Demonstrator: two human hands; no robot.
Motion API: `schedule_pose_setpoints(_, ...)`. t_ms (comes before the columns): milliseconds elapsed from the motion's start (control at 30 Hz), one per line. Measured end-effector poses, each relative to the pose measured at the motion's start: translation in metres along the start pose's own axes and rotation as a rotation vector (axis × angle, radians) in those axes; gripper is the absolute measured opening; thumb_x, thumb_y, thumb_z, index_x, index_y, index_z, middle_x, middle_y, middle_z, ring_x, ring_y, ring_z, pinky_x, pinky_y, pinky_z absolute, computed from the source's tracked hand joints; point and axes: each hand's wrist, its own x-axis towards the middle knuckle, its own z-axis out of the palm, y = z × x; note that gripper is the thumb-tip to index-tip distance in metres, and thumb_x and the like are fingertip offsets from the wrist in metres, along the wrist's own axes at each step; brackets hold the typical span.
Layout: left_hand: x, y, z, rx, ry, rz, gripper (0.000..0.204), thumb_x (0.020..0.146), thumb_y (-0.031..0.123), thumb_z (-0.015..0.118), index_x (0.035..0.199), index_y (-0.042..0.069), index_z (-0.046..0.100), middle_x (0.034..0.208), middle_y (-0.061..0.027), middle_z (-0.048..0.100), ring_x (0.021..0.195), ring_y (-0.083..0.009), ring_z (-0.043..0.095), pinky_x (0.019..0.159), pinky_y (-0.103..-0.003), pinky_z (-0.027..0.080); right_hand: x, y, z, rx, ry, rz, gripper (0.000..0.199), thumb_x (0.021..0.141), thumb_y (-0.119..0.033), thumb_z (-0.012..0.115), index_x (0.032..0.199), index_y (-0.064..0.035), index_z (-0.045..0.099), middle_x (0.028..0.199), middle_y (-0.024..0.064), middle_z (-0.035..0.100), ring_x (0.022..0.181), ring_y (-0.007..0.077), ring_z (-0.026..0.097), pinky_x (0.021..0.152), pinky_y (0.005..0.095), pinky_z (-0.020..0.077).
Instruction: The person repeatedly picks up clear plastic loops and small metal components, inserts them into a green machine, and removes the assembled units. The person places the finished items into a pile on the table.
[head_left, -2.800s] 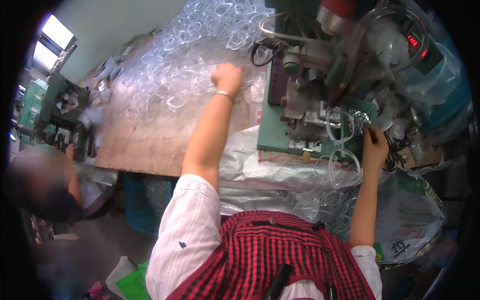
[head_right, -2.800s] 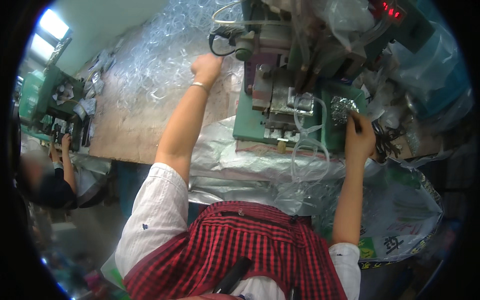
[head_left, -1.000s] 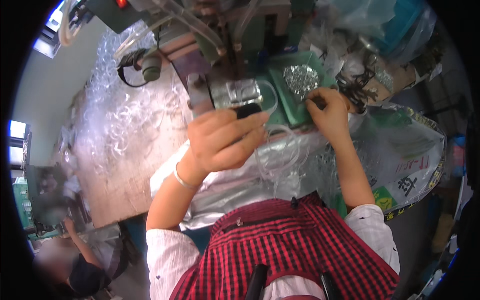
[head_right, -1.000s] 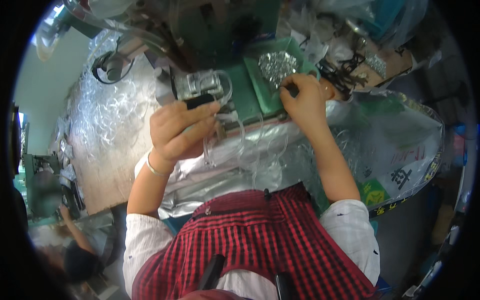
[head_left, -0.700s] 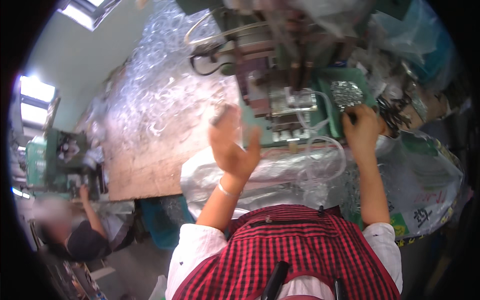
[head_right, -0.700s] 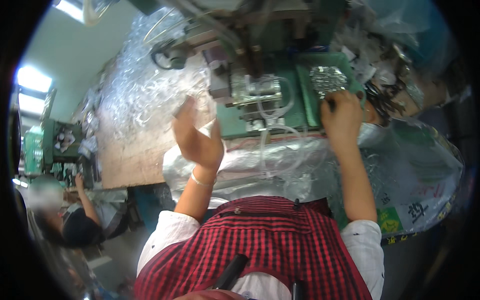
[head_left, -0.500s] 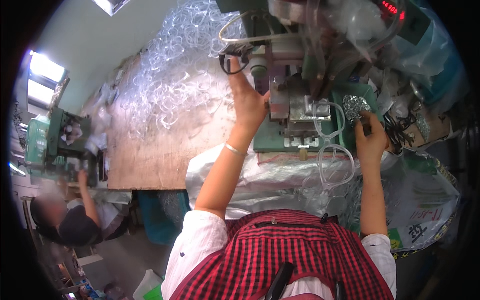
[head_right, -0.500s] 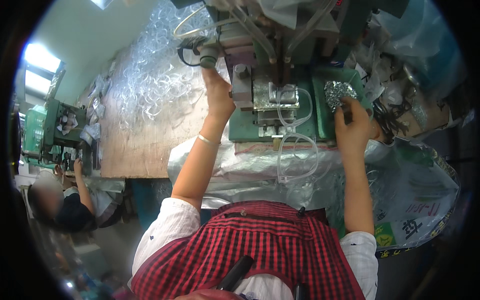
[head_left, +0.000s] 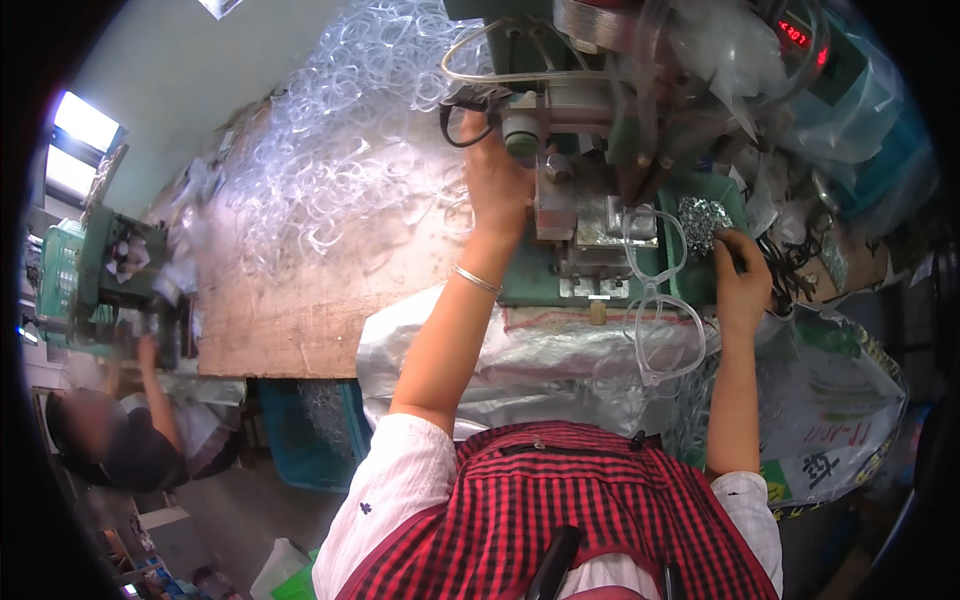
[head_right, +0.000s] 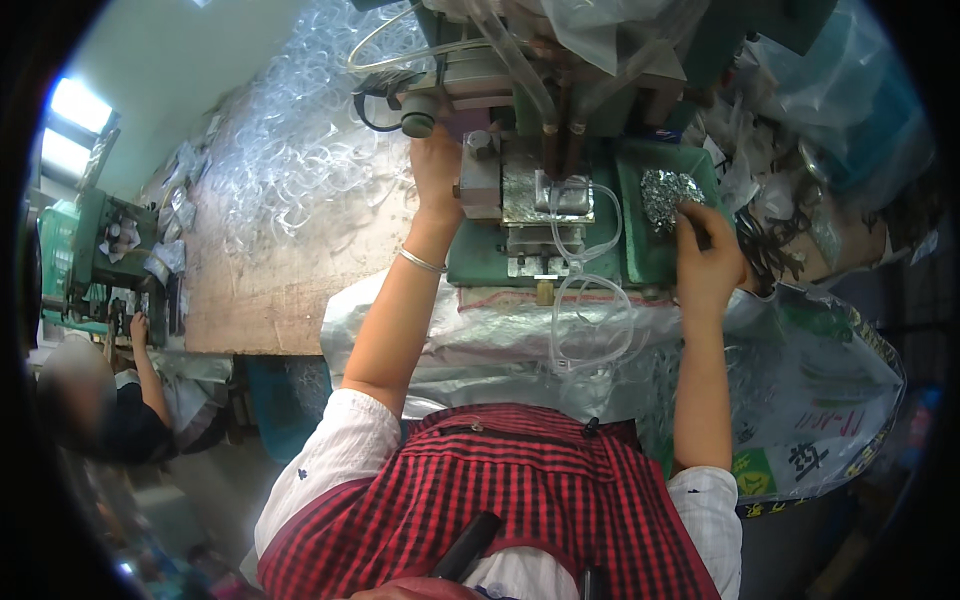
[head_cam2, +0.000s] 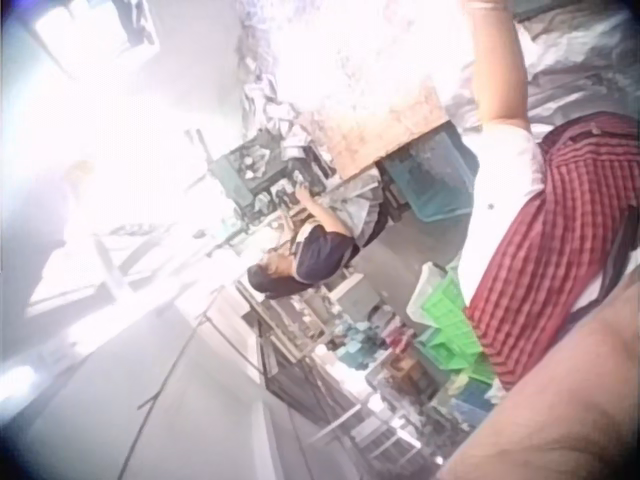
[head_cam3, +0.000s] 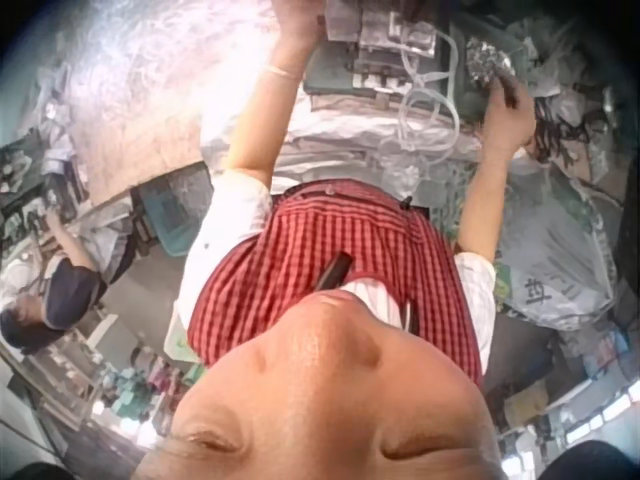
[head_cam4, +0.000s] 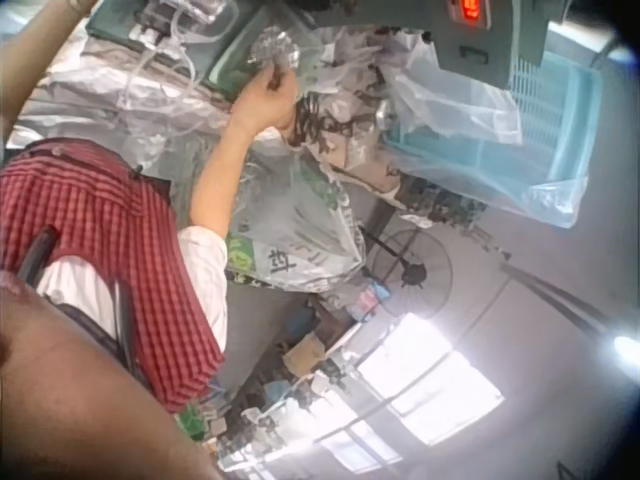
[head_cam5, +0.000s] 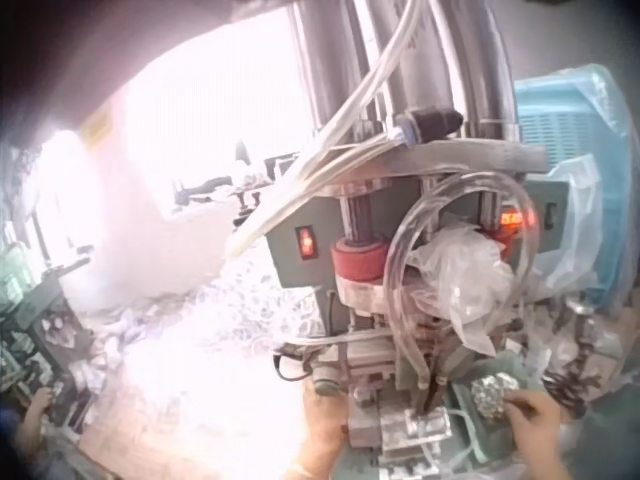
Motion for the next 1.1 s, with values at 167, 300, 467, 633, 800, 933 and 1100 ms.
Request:
schedule_pose_setpoints(167, 0.001, 0.010, 0.000, -0.005, 0.019, 0.072, 0.090, 0.065, 0.007, 0.082, 0.142, -0.001, 0.036, 0.139, -0.0255, 0.044, 0.128, -0.0446, 0.043, 0.105, -0.046, 0.040, -0.025, 0.023, -0.036, 0.033, 0.101, 0.112, 0.017, 0.086, -0.001, 0.068, 0.103, -0.0009, 0.070, 0.097, 0.0045, 0.070, 0.089, 0.0110, 0.063, 0.082, 0.0255, 0.0486)
schedule_pose_setpoints(300, 0.006, -0.013, 0.003, 0.035, -0.054, 0.171, 0.080, 0.070, -0.002, 0.069, 0.141, -0.007, 0.033, 0.141, -0.0331, 0.039, 0.131, -0.0490, 0.038, 0.110, -0.047, 0.036, -0.024, -0.002, -0.039, 0.205, 0.058, 0.114, 0.016, 0.086, -0.001, 0.068, 0.102, 0.0000, 0.070, 0.096, 0.0043, 0.071, 0.089, 0.0115, 0.063, 0.083, 0.0260, 0.0488)
schedule_pose_setpoints(467, -0.003, -0.045, -0.006, 0.063, -0.107, 0.231, 0.076, 0.071, 0.001, 0.072, 0.137, -0.011, 0.037, 0.146, -0.0347, 0.034, 0.137, -0.0469, 0.034, 0.116, -0.042, 0.029, 0.018, -0.108, -0.004, 0.403, -0.297, -0.058, 0.020, 0.081, -0.001, 0.071, 0.100, 0.0020, 0.068, 0.094, 0.0060, 0.070, 0.088, 0.0134, 0.064, 0.082, 0.0261, 0.0490)
schedule_pose_setpoints(633, -0.017, -0.032, -0.059, 0.014, 0.279, 0.038, 0.023, 0.077, 0.000, 0.069, 0.100, -0.003, 0.068, 0.111, -0.0188, 0.063, 0.102, -0.0314, 0.063, 0.089, -0.035, 0.049, 0.020, -0.103, 0.037, 0.654, -0.297, 0.042, 0.040, 0.079, 0.000, 0.072, 0.116, 0.0019, 0.058, 0.087, 0.0072, 0.068, 0.085, 0.0132, 0.063, 0.077, 0.0267, 0.0500)
schedule_pose_setpoints(800, 0.015, -0.093, -0.059, 0.731, -0.199, 0.124, 0.013, 0.078, 0.010, 0.063, 0.087, 0.005, 0.072, 0.091, -0.0144, 0.064, 0.084, -0.0341, 0.063, 0.074, -0.043, 0.051, 0.017, -0.117, 0.036, 0.857, -0.404, 0.169, 0.053, 0.074, 0.006, 0.073, 0.124, 0.0010, 0.054, 0.090, 0.0070, 0.067, 0.084, 0.0128, 0.062, 0.073, 0.0258, 0.0497)
schedule_pose_setpoints(933, 0.020, -0.094, -0.050, 0.674, -0.185, 0.052, 0.010, 0.078, 0.013, 0.066, 0.083, 0.007, 0.073, 0.088, -0.0103, 0.066, 0.086, -0.0330, 0.064, 0.072, -0.042, 0.052, 0.008, -0.120, 0.053, 1.010, -0.293, 0.192, 0.057, 0.075, 0.006, 0.071, 0.128, 0.0002, 0.052, 0.087, 0.0065, 0.066, 0.082, 0.0122, 0.062, 0.072, 0.0246, 0.0491)
schedule_pose_setpoints(1100, -0.008, -0.049, -0.119, 0.208, 0.192, 0.041, 0.006, 0.081, 0.009, 0.073, 0.084, 0.003, 0.072, 0.084, -0.0061, 0.068, 0.070, -0.0195, 0.064, 0.063, -0.032, 0.050, 0.003, -0.123, 0.056, 0.982, -0.257, 0.156, 0.057, 0.075, 0.004, 0.072, 0.129, 0.0003, 0.052, 0.086, 0.0059, 0.067, 0.082, 0.0110, 0.062, 0.072, 0.0239, 0.0484)
